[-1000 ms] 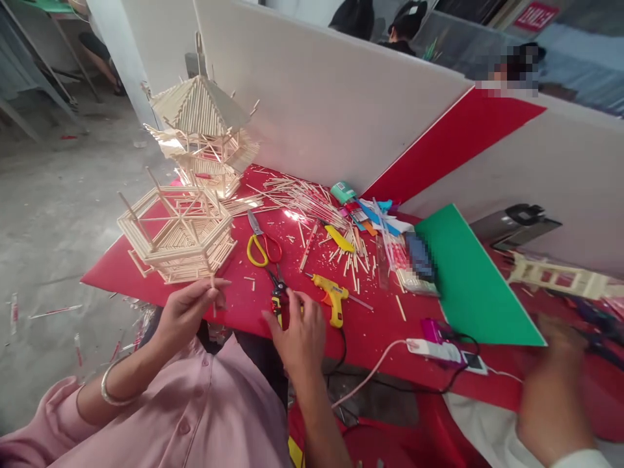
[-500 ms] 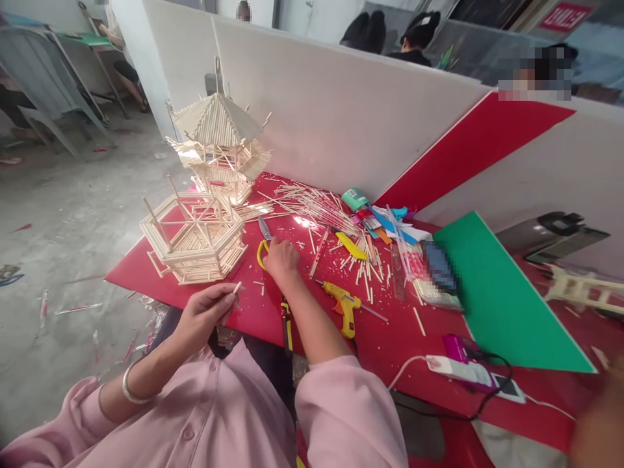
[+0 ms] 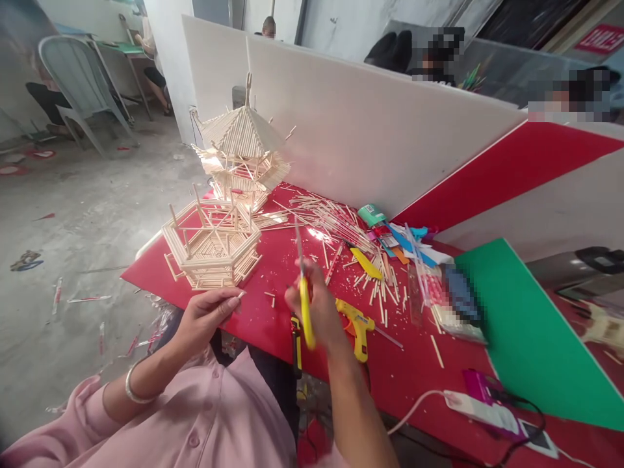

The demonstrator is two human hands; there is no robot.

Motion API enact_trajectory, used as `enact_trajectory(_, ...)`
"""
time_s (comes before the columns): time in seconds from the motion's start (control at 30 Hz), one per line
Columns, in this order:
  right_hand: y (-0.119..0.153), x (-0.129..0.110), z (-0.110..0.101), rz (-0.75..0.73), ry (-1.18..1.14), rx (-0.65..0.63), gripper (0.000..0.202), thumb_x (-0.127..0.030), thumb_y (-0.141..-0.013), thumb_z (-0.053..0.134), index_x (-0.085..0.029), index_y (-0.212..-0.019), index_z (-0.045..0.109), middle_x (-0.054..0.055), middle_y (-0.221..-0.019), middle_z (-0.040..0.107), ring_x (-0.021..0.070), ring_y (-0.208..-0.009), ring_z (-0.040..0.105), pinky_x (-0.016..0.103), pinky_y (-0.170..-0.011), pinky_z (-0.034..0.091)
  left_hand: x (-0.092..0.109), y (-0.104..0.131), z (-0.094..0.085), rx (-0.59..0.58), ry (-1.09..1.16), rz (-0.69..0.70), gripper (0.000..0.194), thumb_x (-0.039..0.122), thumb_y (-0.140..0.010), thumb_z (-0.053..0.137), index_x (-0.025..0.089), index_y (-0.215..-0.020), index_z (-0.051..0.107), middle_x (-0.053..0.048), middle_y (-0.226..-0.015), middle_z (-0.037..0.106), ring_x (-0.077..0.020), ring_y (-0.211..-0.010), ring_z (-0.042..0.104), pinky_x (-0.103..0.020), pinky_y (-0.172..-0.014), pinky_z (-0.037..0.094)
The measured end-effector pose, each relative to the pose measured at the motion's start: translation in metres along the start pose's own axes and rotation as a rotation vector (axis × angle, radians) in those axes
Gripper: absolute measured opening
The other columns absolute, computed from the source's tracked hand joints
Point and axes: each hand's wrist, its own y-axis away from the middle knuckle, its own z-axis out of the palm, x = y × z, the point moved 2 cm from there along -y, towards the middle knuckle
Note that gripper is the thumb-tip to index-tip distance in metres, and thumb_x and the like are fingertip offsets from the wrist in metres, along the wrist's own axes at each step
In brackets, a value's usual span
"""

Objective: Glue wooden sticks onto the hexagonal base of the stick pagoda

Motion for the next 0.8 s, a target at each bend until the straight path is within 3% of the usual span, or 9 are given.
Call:
enact_trajectory(0.1,0.059,-0.021,0.007,0.018,0.101,-0.134,0.045,-0.044,-0.089,0.059,-0.025,-0.129,0.052,0.006,-0.104,0.065,0.0203,-0.090,0.066,0.031,-0.078,0.055,0.003,-0.002,-0.002,-0.101,-0.101,0.094,0.033,0.046,-0.084,0.070,0.014,-0.090,0.075,-0.003,-0.067,0.066,-0.0108,-0.060,0.056,-0.020,-0.057,0.047)
enact_trajectory(0.2,0.085,-0.033,0.018,-0.024,0.227,-0.223,0.045,-0.042,-0.089,0.060,-0.023,-0.129,0.055,0.007,-0.102,0.063,0.0215,-0.090,0.064,0.032,-0.077,0.054,0.006,0.001,-0.003,-0.238,-0.212,0.185,0.032,0.043,-0.090,0.062,0.013,-0.091,0.074,-0.005,-0.070,0.067,-0.0120,-0.063,0.059,-0.021,-0.062,0.049)
enact_trajectory(0.3,0.089,-0.035,0.024,-0.045,0.269,-0.252,0.048,-0.043,-0.089,0.061,-0.022,-0.131,0.054,0.006,-0.096,0.060,0.0204,-0.083,0.063,0.031,-0.073,0.053,0.008,0.007,-0.007,-0.323,-0.303,0.258,0.032,0.039,-0.095,0.056,0.013,-0.090,0.073,-0.007,-0.074,0.069,-0.0129,-0.067,0.061,-0.020,-0.064,0.049)
enact_trajectory(0.53,0.095,-0.041,0.036,-0.093,0.216,-0.294,0.046,-0.042,-0.090,0.059,-0.021,-0.130,0.055,0.003,-0.089,0.057,0.0176,-0.074,0.060,0.029,-0.064,0.050,0.013,0.025,-0.020,-0.350,-0.368,0.320,0.028,0.033,-0.097,0.052,0.014,-0.090,0.071,-0.005,-0.071,0.066,-0.0116,-0.063,0.059,-0.018,-0.060,0.048)
enact_trajectory(0.8,0.120,-0.037,0.052,-0.056,0.188,-0.291,0.043,-0.039,-0.092,0.054,-0.015,-0.126,0.058,0.005,-0.084,0.059,0.0176,-0.070,0.060,0.029,-0.065,0.052,0.005,0.037,-0.028,-0.432,-0.392,0.251,0.034,0.038,-0.097,0.051,0.014,-0.089,0.073,-0.006,-0.069,0.066,-0.0136,-0.060,0.061,-0.021,-0.059,0.050)
